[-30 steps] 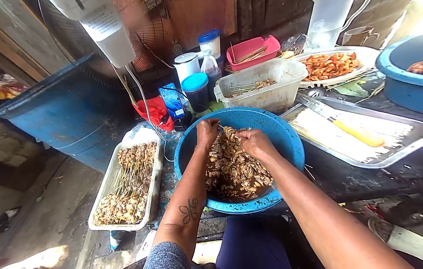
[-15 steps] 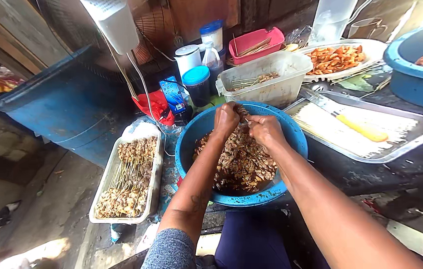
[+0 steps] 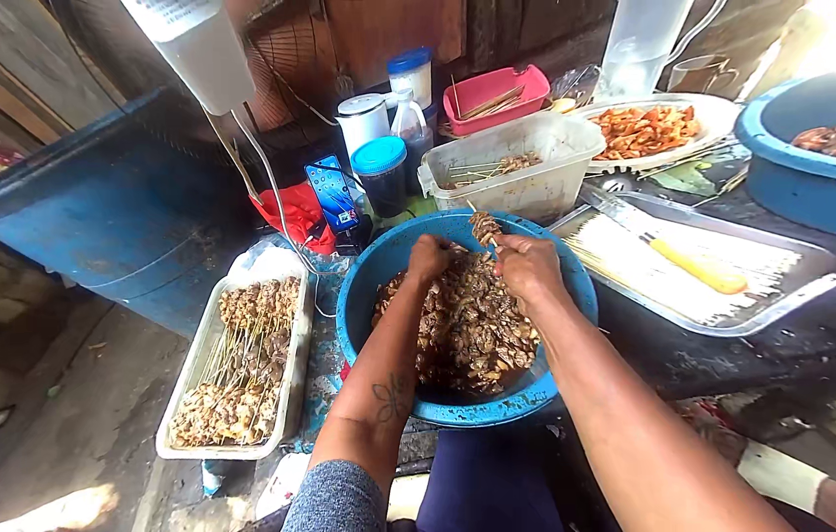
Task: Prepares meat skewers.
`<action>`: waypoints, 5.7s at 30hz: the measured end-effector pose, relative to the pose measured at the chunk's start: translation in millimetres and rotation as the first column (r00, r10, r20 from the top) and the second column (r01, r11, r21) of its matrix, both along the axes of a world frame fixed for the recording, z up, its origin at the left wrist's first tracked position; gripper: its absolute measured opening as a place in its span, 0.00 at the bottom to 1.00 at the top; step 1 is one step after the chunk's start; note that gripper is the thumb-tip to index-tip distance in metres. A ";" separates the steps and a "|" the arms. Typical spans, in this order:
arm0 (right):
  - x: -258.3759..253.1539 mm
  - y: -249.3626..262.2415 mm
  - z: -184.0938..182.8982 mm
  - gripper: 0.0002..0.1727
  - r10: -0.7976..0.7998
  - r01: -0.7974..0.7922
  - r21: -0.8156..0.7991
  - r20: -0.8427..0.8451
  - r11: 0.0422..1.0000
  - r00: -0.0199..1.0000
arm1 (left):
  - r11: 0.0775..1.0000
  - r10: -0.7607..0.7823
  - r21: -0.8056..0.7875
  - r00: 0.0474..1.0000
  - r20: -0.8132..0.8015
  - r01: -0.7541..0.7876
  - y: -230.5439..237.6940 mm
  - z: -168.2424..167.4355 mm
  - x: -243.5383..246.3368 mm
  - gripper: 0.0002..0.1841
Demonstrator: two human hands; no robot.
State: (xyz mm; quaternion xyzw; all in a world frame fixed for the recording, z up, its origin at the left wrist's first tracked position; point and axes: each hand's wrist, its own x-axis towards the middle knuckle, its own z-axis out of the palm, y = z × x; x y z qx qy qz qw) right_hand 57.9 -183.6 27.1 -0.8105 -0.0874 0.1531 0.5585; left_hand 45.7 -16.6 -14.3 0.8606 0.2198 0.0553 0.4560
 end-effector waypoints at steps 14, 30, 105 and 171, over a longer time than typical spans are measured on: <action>-7.1 -1.2 1.0 0.19 0.302 -0.284 -0.247 0.039 0.927 0.953 | 0.746 0.432 -0.632 0.875 0.219 -0.211 12.0 7.8 -15.1 0.09; -7.7 0.5 -2.2 0.19 0.302 -0.277 -0.225 0.085 0.934 0.950 | 0.920 0.319 -0.329 0.891 0.322 -0.211 0.3 13.0 -19.7 0.13; 179.2 -192.8 -26.6 0.12 0.288 -0.035 -0.915 0.090 0.402 0.953 | 0.817 0.308 -0.569 0.904 0.296 -0.092 -18.6 47.8 -27.1 0.13; 34.7 -85.5 34.9 0.17 0.214 -0.012 -0.371 0.509 0.929 0.834 | 0.950 0.171 -0.299 0.953 0.250 -0.092 0.1 18.6 -36.5 0.10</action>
